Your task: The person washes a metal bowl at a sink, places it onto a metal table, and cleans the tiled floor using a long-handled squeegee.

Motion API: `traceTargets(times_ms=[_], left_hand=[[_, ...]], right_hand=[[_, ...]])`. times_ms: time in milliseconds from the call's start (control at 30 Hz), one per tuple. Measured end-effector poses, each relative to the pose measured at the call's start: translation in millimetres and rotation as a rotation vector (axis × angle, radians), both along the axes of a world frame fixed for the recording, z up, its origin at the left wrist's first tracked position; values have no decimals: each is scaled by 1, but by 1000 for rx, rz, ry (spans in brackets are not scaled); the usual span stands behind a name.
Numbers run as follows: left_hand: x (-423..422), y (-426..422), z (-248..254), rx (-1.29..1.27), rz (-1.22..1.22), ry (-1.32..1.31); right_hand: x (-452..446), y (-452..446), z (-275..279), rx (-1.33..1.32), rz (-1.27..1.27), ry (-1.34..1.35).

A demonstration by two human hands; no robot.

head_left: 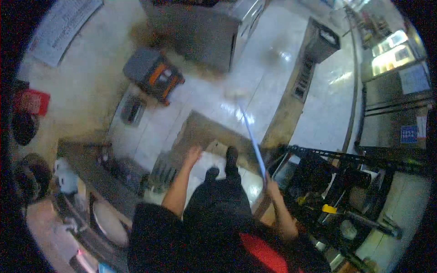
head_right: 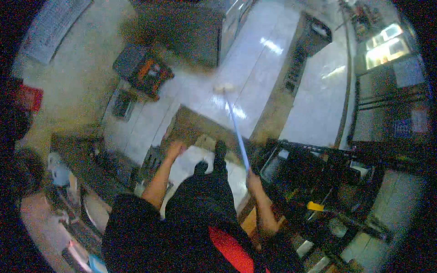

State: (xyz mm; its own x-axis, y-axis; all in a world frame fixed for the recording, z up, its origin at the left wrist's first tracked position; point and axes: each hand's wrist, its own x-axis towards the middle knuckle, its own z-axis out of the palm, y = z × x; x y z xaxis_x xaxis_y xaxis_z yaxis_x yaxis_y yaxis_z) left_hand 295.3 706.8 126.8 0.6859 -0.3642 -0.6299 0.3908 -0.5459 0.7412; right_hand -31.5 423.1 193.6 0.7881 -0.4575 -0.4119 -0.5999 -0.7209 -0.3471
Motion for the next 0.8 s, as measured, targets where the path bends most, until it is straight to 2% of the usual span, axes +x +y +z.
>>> traceTargets(times_ms=[33,67,100,133,167,200,233,267,300,333,400,500,600,667,700,733,767,800], left_hand=[[6,-25,15,-130,84,90],[12,-45,22,-274,165,155],[12,-60,20,-260,82,98],[16,-73,19,-258,8,23],[16,-83,24,-206,42,74],[5,-82,27,-152,79,142],[-1,-72,21,-93,37,99],[-6,-61,12,-32,2,57],[-10,-41,6,-38,71,92],[-19,-14,0,-41,138,132],[-38,33,-67,167,32,18],[-33,50,-99,-290,237,625],[-2,7,-91,-352,428,508],[53,-30,-28,-245,677,638],[77,-27,-14,-370,735,740],[100,-23,-27,-471,820,669],[118,-19,-40,-567,902,605],[135,-16,-59,-658,978,546]], right_hand=[[53,-15,21,196,-94,104],[76,-23,29,260,-78,125],[99,-32,37,324,-64,148],[105,-40,35,257,79,89],[106,-45,33,186,225,30],[94,-43,36,168,245,178],[101,-34,80,240,250,283],[69,-42,48,319,278,207],[87,-34,93,270,323,494],[79,-29,85,167,372,430],[135,-14,121,328,383,423],[197,-20,69,271,662,264],[303,5,125,236,848,253],[362,17,142,445,733,665],[375,26,149,524,612,626],[389,37,149,603,493,585],[402,52,132,564,485,668],[404,65,102,625,530,487]])
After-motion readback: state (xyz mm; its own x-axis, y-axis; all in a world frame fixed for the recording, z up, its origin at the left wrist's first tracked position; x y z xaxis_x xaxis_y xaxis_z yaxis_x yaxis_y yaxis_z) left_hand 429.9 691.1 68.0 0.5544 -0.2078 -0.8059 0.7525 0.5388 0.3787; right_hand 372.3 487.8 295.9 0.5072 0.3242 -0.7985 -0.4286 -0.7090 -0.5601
